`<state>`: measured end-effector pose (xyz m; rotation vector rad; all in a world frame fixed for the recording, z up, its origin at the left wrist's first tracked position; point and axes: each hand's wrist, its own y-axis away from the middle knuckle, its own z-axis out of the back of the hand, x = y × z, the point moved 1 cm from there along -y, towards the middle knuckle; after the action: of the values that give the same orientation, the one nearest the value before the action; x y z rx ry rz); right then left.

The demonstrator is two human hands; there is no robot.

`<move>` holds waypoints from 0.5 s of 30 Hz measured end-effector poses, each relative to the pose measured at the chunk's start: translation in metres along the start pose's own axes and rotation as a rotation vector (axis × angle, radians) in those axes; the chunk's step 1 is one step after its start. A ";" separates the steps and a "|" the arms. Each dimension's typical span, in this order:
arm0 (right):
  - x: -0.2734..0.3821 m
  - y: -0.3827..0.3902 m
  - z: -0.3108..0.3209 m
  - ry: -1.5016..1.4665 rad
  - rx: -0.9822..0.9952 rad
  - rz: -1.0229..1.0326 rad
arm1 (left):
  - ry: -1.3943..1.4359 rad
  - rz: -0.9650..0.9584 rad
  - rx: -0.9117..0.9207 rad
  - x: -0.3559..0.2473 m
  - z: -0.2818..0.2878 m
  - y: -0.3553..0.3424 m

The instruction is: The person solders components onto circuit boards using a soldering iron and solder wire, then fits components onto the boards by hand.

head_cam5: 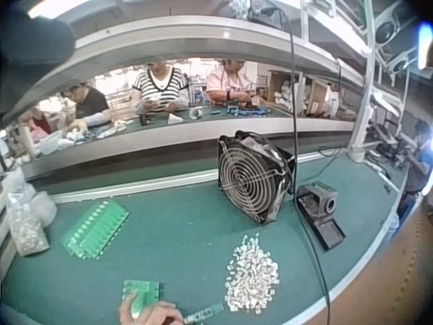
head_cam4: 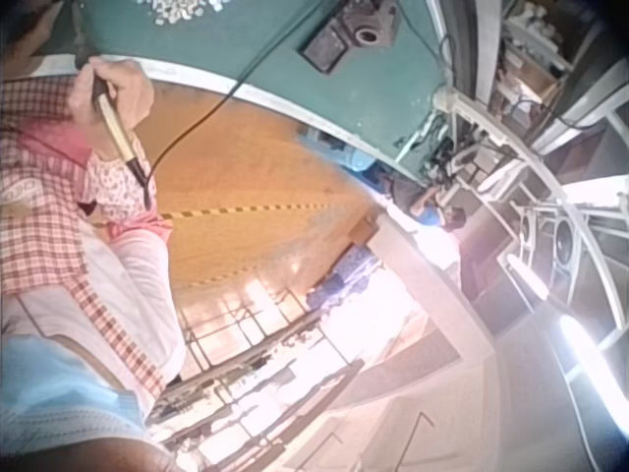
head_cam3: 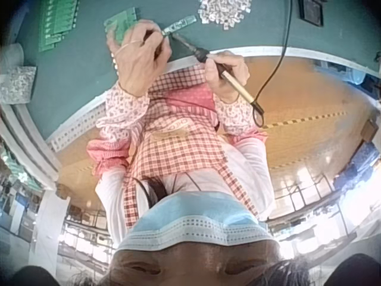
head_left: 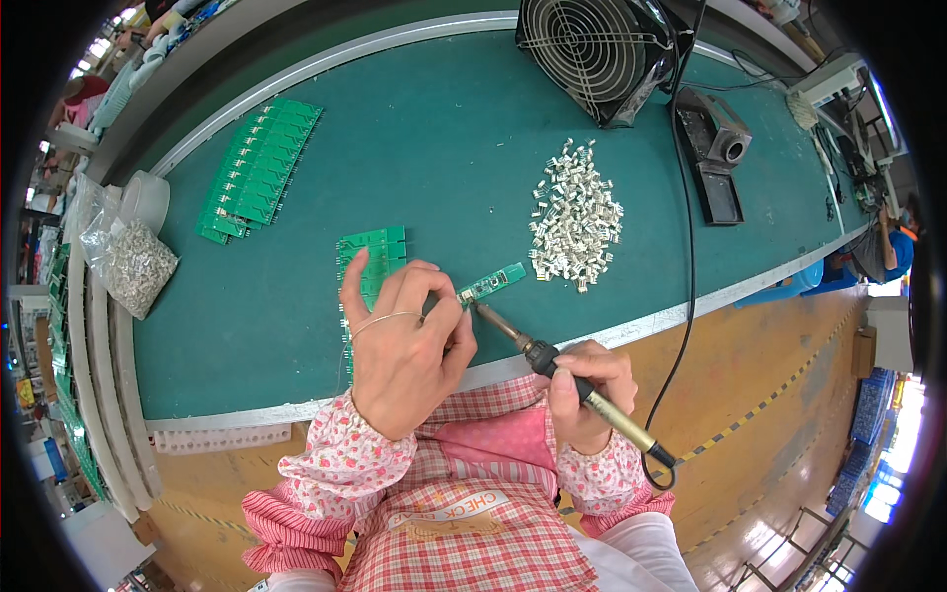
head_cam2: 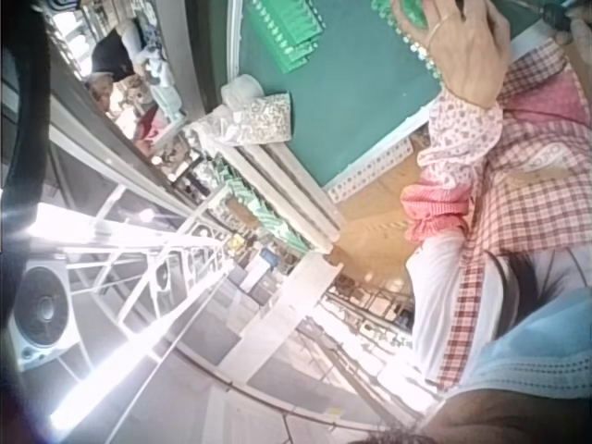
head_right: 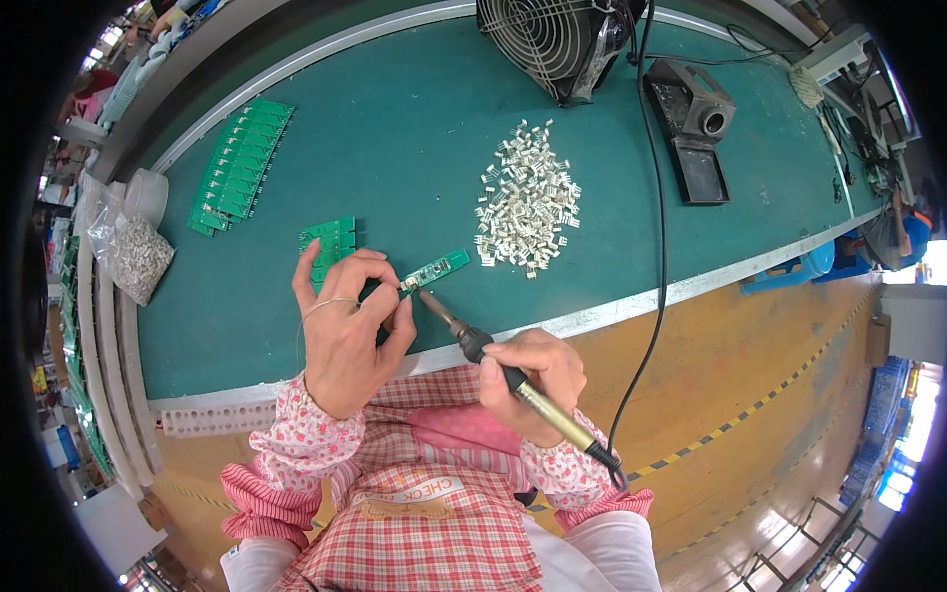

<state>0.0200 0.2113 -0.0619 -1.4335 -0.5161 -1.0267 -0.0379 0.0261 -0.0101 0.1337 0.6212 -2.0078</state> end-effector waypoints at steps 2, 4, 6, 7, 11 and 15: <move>0.006 0.000 -0.004 -0.062 -0.044 -0.117 | -0.004 0.002 -0.001 0.001 0.000 0.000; 0.008 -0.001 -0.006 -0.120 -0.095 -0.215 | -0.002 0.003 -0.001 0.001 0.000 0.000; 0.008 -0.003 -0.005 -0.093 -0.070 -0.164 | -0.002 0.005 -0.002 0.001 0.000 0.000; 0.008 -0.003 -0.004 -0.068 -0.045 -0.113 | -0.001 0.003 -0.006 0.000 0.001 -0.001; 0.005 -0.005 0.000 0.009 0.005 -0.025 | 0.009 0.009 0.005 0.000 0.002 -0.001; 0.004 -0.002 -0.001 -0.044 -0.027 -0.066 | 0.021 0.002 0.014 0.001 0.004 0.001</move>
<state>0.0205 0.2097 -0.0573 -1.4741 -0.5865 -1.0594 -0.0371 0.0237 -0.0074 0.1641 0.6199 -2.0112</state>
